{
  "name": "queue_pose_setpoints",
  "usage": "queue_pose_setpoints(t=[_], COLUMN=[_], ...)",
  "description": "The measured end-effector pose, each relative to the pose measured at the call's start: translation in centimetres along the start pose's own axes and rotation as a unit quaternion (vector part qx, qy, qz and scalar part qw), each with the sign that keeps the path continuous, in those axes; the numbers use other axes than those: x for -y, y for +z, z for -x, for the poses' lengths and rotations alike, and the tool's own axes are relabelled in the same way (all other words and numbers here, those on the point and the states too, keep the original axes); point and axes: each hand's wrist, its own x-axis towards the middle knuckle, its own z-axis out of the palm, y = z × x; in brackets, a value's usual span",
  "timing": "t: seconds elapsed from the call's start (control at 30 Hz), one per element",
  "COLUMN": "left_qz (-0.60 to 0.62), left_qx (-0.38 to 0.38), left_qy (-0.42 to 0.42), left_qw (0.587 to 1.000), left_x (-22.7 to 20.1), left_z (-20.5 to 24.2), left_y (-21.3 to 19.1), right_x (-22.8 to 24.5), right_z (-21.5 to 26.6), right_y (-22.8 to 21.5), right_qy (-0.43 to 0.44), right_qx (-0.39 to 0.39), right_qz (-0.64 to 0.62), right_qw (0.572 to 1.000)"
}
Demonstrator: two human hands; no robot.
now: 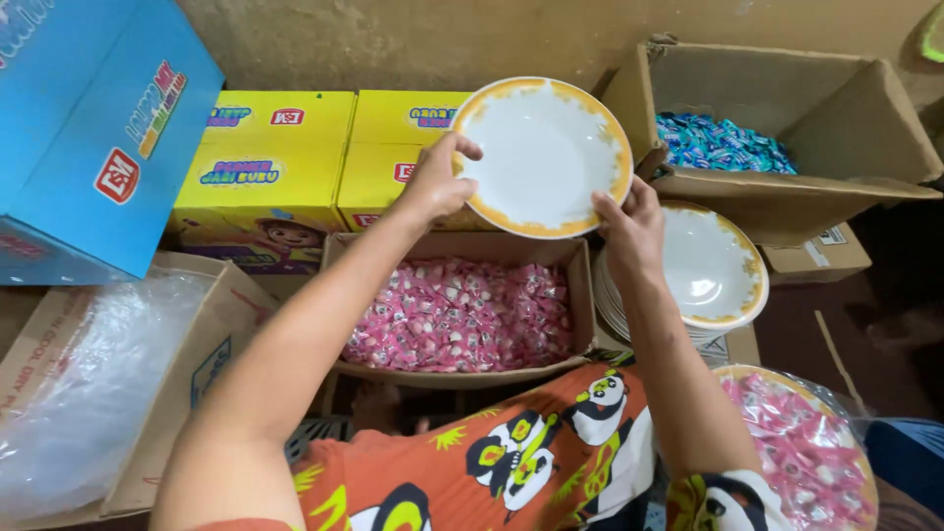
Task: Packaging pink-wrapped candies from a box onto plates and wrapping them with plastic film
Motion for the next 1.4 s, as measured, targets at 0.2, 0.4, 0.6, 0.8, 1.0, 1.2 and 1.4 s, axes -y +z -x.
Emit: queue_pose_setpoints(t=[0.2, 0.4, 0.6, 0.8, 1.0, 1.2, 1.4], left_qz=[0.016, -0.006, 0.016, -0.051, -0.109, -0.242, -0.28], left_qx=[-0.149, -0.168, -0.182, -0.194, -0.34, -0.411, -0.344], left_qy=[-0.047, -0.132, -0.139, -0.036, -0.014, -0.132, -0.276], left_qw=[0.988, 0.977, 0.973, 0.979, 0.934, 0.869, 0.853], left_x=[10.3, 16.9, 19.0, 17.4, 19.9, 30.2, 37.6], left_z=[-3.5, -5.6, -5.1, 0.9, 16.6, 28.9, 32.5], left_y=[-2.1, -0.5, 1.1, -3.3, -15.3, -24.2, -27.0], right_x=[-12.7, -17.6, -21.6, -14.9, -11.4, -16.1, -24.3], right_z=[-10.1, -12.1, -14.2, -9.2, 1.3, 12.1, 18.8], right_y=[5.0, 6.6, 4.8, 10.5, 22.5, 33.3, 40.1], right_qy=[0.029, 0.075, 0.024, -0.321, -0.374, -0.378, -0.39], right_qx=[0.069, 0.098, 0.123, 0.071, 0.265, 0.458, 0.552], right_qz=[0.11, 0.149, 0.222, 0.511, 0.394, 0.328, 0.34], right_qw=[0.991, 0.981, 0.967, 0.794, 0.797, 0.734, 0.654])
